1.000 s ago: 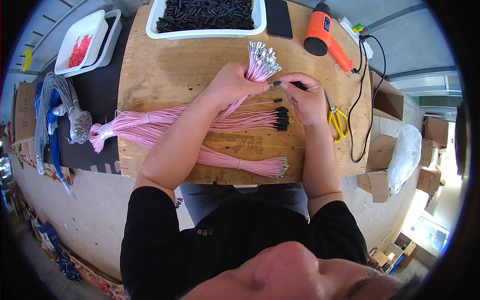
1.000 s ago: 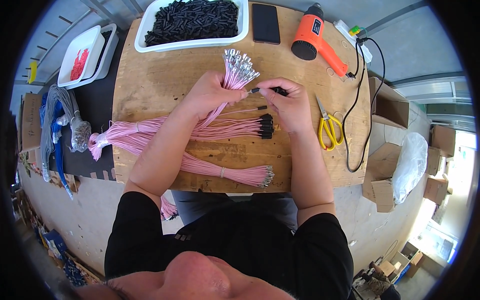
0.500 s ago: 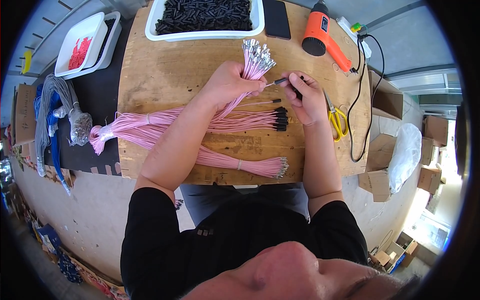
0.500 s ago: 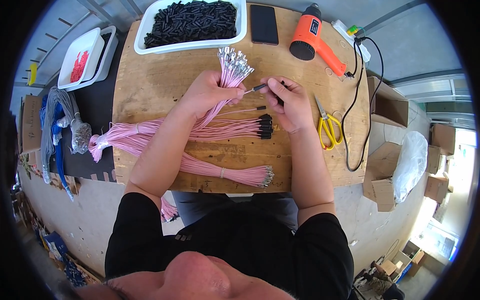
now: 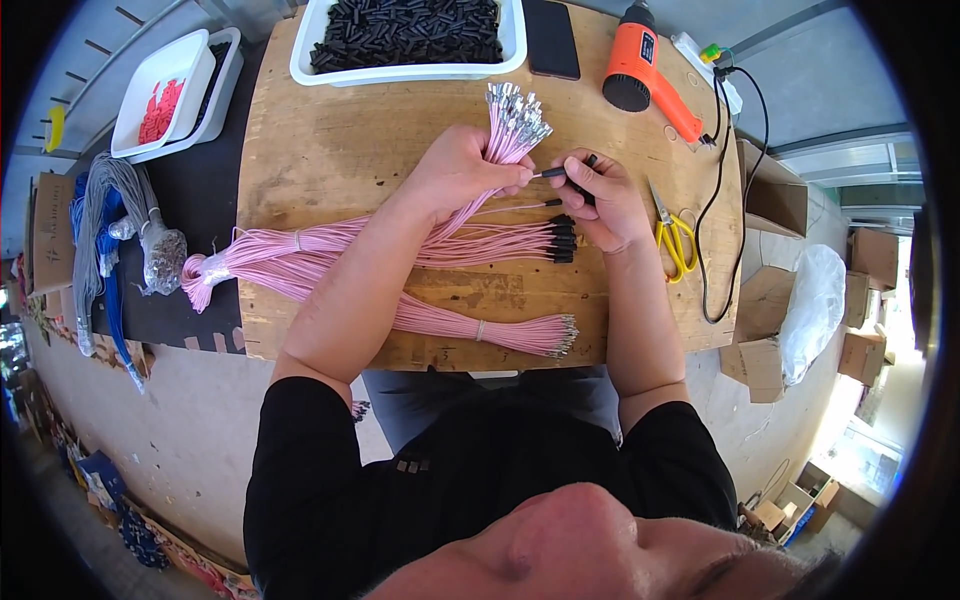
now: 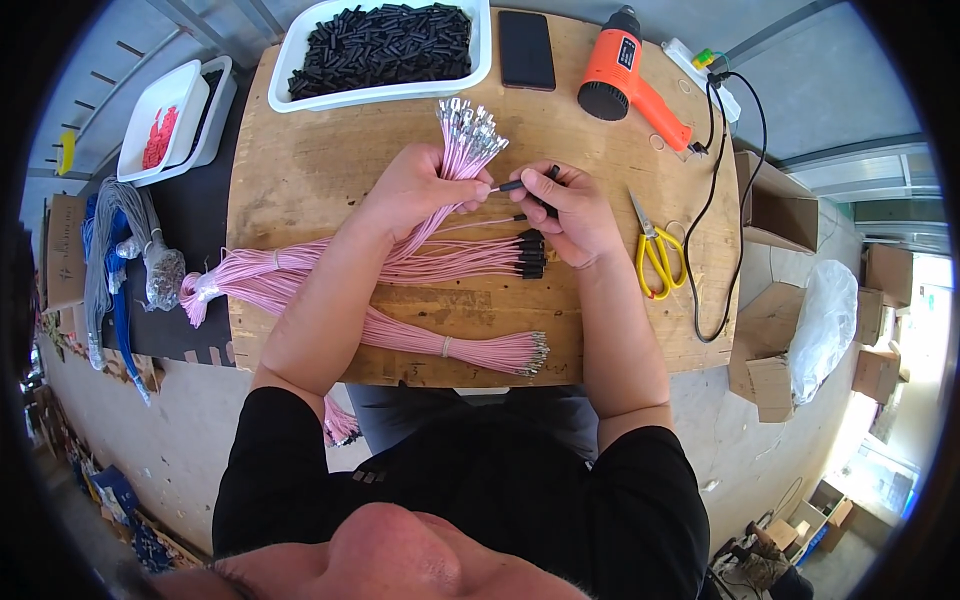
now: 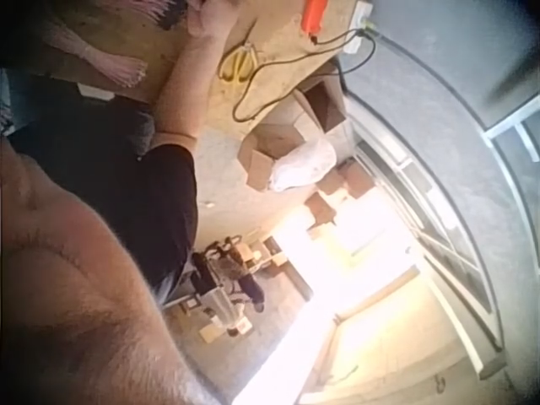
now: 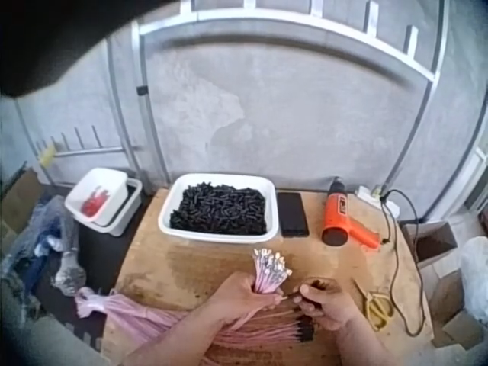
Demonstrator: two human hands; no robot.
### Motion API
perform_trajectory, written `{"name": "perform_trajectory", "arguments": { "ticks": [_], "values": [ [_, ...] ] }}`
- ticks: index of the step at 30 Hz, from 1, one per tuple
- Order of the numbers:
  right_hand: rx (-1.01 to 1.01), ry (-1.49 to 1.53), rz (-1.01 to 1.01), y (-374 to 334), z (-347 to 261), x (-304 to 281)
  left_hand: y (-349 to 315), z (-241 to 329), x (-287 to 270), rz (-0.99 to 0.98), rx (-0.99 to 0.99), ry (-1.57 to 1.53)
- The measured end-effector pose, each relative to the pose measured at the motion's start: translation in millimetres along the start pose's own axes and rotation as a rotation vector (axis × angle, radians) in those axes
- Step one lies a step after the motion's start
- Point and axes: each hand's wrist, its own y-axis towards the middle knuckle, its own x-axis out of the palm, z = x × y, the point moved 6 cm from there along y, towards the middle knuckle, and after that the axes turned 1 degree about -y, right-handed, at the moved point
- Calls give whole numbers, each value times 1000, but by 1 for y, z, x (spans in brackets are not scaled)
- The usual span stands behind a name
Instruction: Slide black insulating sleeves onto the ends of bundled wires.
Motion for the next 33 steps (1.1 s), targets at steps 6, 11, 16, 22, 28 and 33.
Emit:
{"name": "perform_trajectory", "arguments": {
  "ticks": [6,11,16,22,28,33],
  "values": [
    [-24,-66,11,0,1,2,0,2,0,8,-3,12],
    [-5,-115,6,-1,-2,-3,0,0,1,-9,14,55],
    [-149,-139,126,-3,-24,-14,-2,2,8,-68,14,285],
    [-114,-121,96,-2,-12,-6,-1,-2,9,-70,12,264],
    [-171,-154,117,-5,-15,-4,-2,-3,11,-94,-54,39],
    [-95,-85,106,-5,-5,5,-2,-6,15,-162,-67,12]
  ]
}}
